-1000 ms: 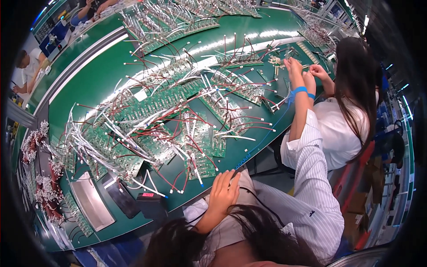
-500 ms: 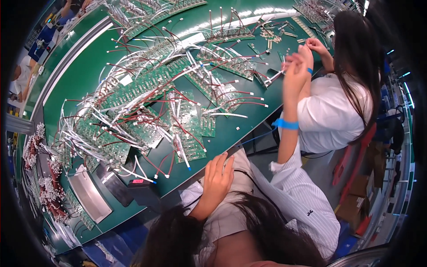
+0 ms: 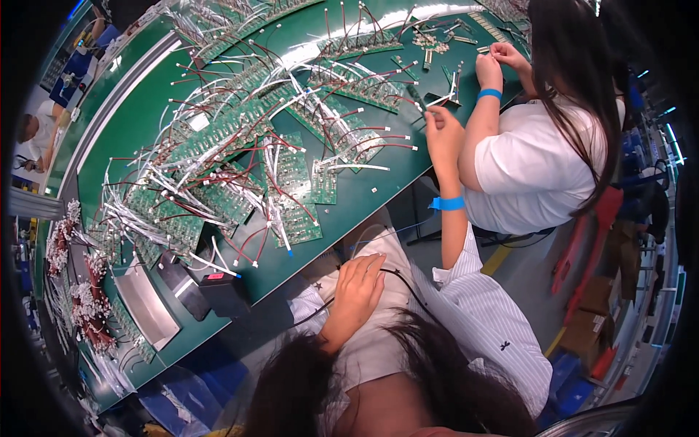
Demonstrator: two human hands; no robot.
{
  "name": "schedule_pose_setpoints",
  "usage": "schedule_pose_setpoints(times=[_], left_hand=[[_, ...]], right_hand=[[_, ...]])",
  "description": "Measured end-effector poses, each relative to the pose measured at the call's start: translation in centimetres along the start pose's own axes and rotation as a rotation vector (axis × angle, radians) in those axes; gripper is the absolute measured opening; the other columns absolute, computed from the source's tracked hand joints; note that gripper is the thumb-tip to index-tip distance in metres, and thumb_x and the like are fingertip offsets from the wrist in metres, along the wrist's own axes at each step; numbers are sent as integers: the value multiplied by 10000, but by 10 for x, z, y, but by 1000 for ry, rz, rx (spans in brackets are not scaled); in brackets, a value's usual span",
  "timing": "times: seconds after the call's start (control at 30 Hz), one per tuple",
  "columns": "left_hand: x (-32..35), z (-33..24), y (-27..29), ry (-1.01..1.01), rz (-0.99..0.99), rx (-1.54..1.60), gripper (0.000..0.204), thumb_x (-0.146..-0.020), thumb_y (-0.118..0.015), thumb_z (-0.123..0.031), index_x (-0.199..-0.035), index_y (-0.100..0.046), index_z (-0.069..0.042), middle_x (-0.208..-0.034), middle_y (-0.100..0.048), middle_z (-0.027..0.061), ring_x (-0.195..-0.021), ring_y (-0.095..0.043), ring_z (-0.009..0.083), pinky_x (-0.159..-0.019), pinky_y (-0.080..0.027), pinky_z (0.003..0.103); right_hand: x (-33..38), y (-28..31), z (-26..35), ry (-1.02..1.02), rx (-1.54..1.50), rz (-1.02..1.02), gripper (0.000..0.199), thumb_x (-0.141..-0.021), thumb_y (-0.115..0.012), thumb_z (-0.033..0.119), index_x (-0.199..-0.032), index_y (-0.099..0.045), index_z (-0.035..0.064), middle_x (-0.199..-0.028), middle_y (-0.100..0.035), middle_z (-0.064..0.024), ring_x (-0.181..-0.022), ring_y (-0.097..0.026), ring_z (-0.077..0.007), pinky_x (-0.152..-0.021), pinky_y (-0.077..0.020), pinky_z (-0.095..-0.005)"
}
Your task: The person connects electronic components and wires to printed circuit boards by hand.
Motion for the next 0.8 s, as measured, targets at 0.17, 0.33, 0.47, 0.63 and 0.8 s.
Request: schedule_pose_setpoints(times=[0.17,0.33,0.47,0.63,0.8], left_hand=[[0,0,5,29,-4,125,287,-752,-546,-17,-1039,-531,-3,-976,-559,129,-903,-523,285,-812,-393,360],[-4,-3,18,98,5,337,222,-783,-498,39,-998,-550,19,-965,-581,143,-858,-575,254,-765,-435,309],[-15,0,38,228,-77,563,276,-834,-463,22,-1109,-481,24,-979,-581,164,-907,-577,207,-761,-457,290],[-56,-14,79,225,-461,922,347,-848,-478,-17,-1180,-404,52,-1055,-544,186,-968,-548,235,-824,-440,326],[-52,-10,90,115,-526,897,318,-827,-526,-35,-1112,-455,87,-1114,-514,192,-993,-531,238,-882,-407,328]], right_hand=[[3,21,15,-2,-362,-139,139,-804,-542,31,-927,-580,-21,-769,-613,-97,-641,-611,-146,-550,-494,-243],[21,62,62,331,-308,-326,157,-765,-564,-41,-916,-592,-9,-799,-609,-98,-693,-616,-182,-594,-501,-254],[59,90,126,642,-99,-303,218,-688,-616,-79,-885,-623,14,-819,-600,-108,-692,-597,-213,-548,-479,-265],[115,78,166,892,-209,-12,327,-604,-644,-45,-923,-629,23,-833,-595,-123,-711,-602,-218,-574,-489,-270],[143,66,178,972,-231,143,318,-609,-631,-15,-927,-623,3,-910,-574,-138,-753,-610,-230,-597,-512,-275]])
Point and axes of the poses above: each hand's wrist, its own x-axis away from the middle knuckle, its own y-axis out of the back of the hand, z = x × y, the point moved 7 cm from there along -x, towards the middle knuckle
